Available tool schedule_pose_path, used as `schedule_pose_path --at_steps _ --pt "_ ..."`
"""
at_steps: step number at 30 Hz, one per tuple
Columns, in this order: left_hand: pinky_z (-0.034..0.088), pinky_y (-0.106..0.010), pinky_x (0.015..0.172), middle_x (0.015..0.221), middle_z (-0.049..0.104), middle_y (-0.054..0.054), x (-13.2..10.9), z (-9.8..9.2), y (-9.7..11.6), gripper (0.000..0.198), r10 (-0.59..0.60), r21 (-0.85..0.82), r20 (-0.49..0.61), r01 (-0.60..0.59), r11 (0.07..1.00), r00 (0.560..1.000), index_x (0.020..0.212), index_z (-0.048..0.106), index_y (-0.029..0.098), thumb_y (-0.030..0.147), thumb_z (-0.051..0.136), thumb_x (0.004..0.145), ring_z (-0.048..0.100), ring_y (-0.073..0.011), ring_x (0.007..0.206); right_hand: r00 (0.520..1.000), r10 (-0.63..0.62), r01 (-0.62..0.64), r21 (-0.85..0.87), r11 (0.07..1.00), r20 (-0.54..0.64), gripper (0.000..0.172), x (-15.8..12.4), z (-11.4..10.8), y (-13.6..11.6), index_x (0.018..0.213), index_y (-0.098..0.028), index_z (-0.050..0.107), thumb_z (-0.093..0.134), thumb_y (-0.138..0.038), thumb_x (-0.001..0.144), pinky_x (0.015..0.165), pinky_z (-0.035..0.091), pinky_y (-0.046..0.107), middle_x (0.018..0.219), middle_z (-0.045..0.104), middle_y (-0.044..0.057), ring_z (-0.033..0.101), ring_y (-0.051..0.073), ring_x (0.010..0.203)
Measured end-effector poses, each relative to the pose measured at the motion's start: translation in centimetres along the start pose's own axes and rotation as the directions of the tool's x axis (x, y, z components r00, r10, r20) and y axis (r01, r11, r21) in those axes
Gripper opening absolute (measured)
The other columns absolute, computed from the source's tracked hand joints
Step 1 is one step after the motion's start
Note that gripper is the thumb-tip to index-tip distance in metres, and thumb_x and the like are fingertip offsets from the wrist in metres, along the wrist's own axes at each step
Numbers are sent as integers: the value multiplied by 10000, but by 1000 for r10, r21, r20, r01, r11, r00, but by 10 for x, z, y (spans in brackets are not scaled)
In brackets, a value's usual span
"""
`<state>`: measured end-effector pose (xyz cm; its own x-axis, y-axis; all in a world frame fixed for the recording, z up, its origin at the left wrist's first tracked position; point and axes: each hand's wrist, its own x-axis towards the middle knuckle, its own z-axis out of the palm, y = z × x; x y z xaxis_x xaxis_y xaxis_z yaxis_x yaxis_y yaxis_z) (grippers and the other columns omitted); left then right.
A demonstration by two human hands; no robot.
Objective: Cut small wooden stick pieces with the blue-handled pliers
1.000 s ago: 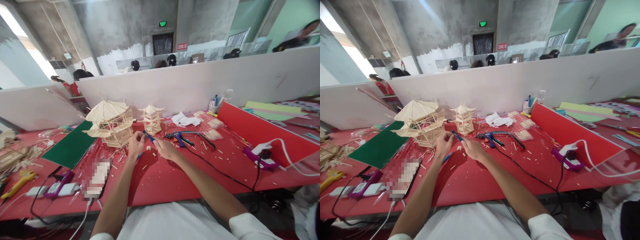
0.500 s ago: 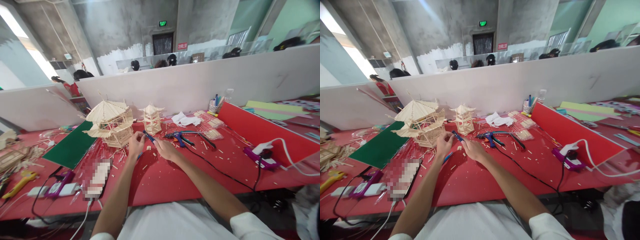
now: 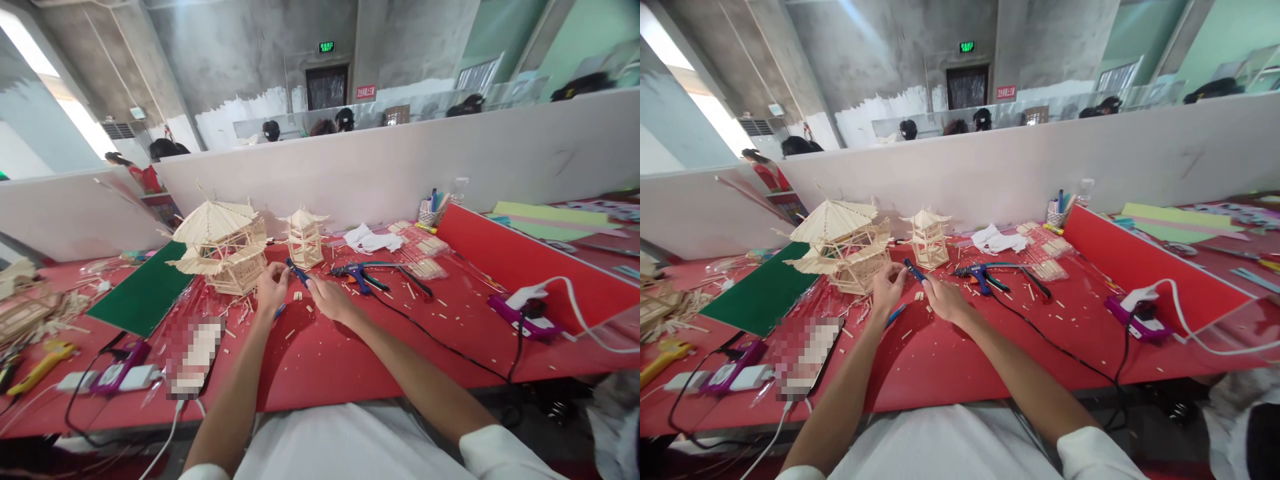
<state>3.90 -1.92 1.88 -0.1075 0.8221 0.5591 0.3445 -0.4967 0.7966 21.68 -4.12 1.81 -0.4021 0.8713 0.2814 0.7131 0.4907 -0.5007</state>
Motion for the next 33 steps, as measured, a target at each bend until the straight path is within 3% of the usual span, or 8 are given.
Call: schedule_pose_path --at_steps 10,21,27,33 --pt "543 -292 684 741 713 -35 0 -1 3 119 38 99 -14 -36 994 999 840 610 190 304 582 862 690 -178 701 1000 10 -10 -4 1000 25 409 -2 -5 -1 1297 -224 509 215 -372 1055 672 340 272 924 719 52 671 226 851" --pt "547 -290 678 725 710 -27 -1 0 1 113 47 80 5 -47 996 999 819 609 191 294 588 861 689 -174 680 998 26 -23 -63 998 51 430 -4 -7 -4 1322 -217 491 200 -383 1052 698 372 282 970 725 75 681 238 876" --pt "548 -292 683 738 704 -33 -1 1 2 117 33 41 6 -33 999 999 825 599 192 302 584 865 686 -176 692 999 11 -11 -10 1000 51 436 -4 -7 -3 1343 -233 483 201 -394 1051 739 396 284 997 721 71 673 243 919" --pt "527 -269 684 745 672 -22 -1 0 7 228 54 -28 13 -53 998 998 998 641 181 367 556 897 645 -148 679 999 52 -52 14 999 8 425 -3 -11 2 1391 -218 406 254 -404 1040 830 418 306 1233 647 117 631 257 1088"
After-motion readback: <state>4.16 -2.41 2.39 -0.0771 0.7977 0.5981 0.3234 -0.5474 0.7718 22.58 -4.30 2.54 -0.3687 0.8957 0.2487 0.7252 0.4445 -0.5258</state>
